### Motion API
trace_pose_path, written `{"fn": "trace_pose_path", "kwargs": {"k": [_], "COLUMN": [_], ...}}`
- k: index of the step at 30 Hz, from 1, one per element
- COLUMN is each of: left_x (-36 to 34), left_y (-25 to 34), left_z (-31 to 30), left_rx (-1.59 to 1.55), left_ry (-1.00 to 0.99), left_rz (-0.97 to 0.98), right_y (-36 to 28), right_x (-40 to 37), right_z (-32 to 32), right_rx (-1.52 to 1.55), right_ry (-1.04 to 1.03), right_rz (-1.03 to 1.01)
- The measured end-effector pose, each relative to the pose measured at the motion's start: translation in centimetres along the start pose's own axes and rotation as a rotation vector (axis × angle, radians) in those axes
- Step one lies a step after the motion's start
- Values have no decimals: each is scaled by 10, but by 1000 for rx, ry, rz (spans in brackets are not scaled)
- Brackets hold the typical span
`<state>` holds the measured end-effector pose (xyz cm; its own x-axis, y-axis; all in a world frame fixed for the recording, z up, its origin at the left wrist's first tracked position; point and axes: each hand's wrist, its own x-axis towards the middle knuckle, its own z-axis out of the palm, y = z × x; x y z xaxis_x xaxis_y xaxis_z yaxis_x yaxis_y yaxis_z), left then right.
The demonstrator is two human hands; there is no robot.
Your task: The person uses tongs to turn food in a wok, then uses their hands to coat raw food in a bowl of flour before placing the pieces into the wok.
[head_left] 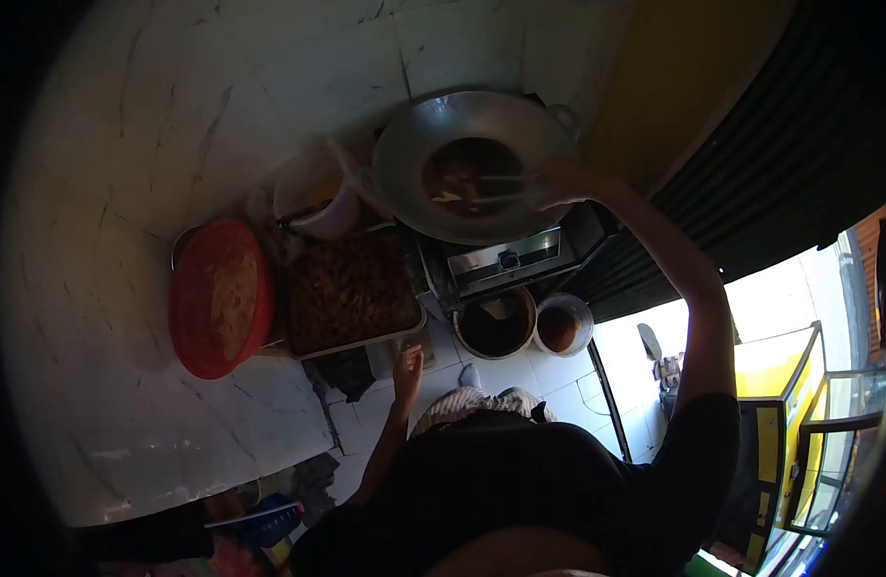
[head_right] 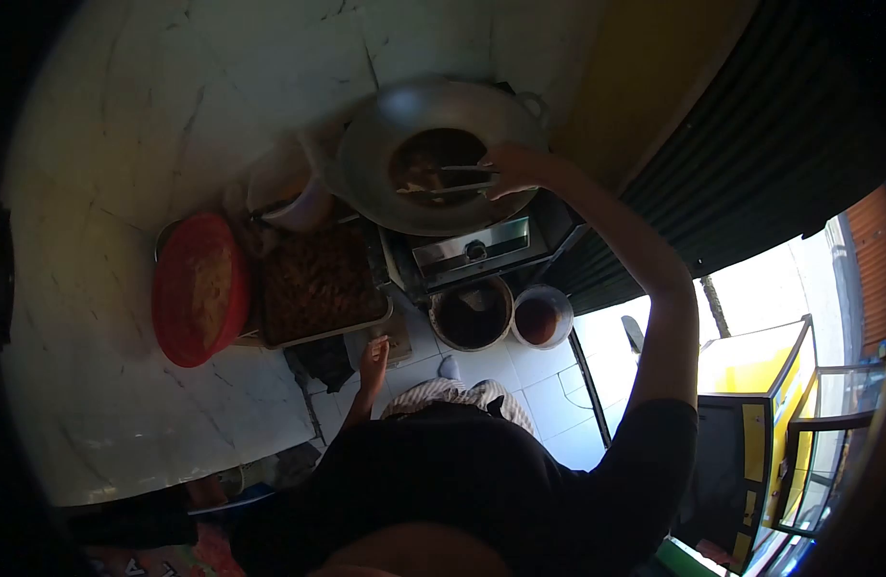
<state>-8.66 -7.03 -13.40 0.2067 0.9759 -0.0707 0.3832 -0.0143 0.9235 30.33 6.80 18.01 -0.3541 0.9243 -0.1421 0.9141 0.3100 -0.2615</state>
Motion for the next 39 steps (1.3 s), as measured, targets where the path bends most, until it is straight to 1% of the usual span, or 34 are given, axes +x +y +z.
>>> {"fn": "trace_pose_path", "kwargs": {"k": [1,2,3,4,5,6,7,8,10,11,12,13,14,16,18,20,22,25,26,31,33,35,36,38,39], "left_x": [10,20,30,39,46,55,64,72,83,87,89,89,89,90,90,87,87,82,81,74,72,72,71,69,69], "left_y": [25,46,66,86,106,119,125,131,135,134,134,136,138,142,148,155,160,159,159,158,160,156,157,159,160], "left_z": [-1,-3,-6,-8,-10,-11,-9,-8,-5,-4,-2,0,0,2,4,3,4,5,5,5,5,5,5,4,3], "left_rx": [-100,-157,-213,-213,-216,-218,-219,-206,-194,-182,-169,-170,-166,-158,-135,-89,-43,5,10,45,35,15,-4,-19,-34], "left_ry": [45,75,106,113,167,221,229,250,280,255,232,248,275,317,372,377,374,398,391,369,387,381,375,374,372], "left_rz": [-13,-25,-37,-45,-6,34,30,46,58,38,20,22,29,40,63,41,16,20,30,28,-1,1,1,-9,-18], "right_y": [7,7,6,5,11,20,23,26,21,20,20,20,19,17,18,20,16,34,40,45,46,48,48,51,53], "right_x": [5,9,11,14,16,18,19,22,29,29,30,32,35,40,44,44,42,47,54,47,48,51,52,50,47], "right_z": [4,4,2,2,7,17,20,21,19,20,25,29,34,44,47,45,33,37,41,25,18,12,7,-3,-7], "right_rx": [-17,-16,-4,8,8,-37,-82,-83,-78,-82,-105,-128,-134,-212,-192,-170,-143,-189,-215,-194,-196,-201,-200,-211,-212], "right_ry": [12,2,-54,-108,-114,12,140,136,-75,-79,-26,30,33,61,93,124,106,142,76,121,129,21,21,-76,-76], "right_rz": [-50,-59,-34,-8,-16,-102,-187,-195,-138,-148,-178,-211,-229,-153,-148,-133,-37,-4,73,81,70,143,142,168,168]}}
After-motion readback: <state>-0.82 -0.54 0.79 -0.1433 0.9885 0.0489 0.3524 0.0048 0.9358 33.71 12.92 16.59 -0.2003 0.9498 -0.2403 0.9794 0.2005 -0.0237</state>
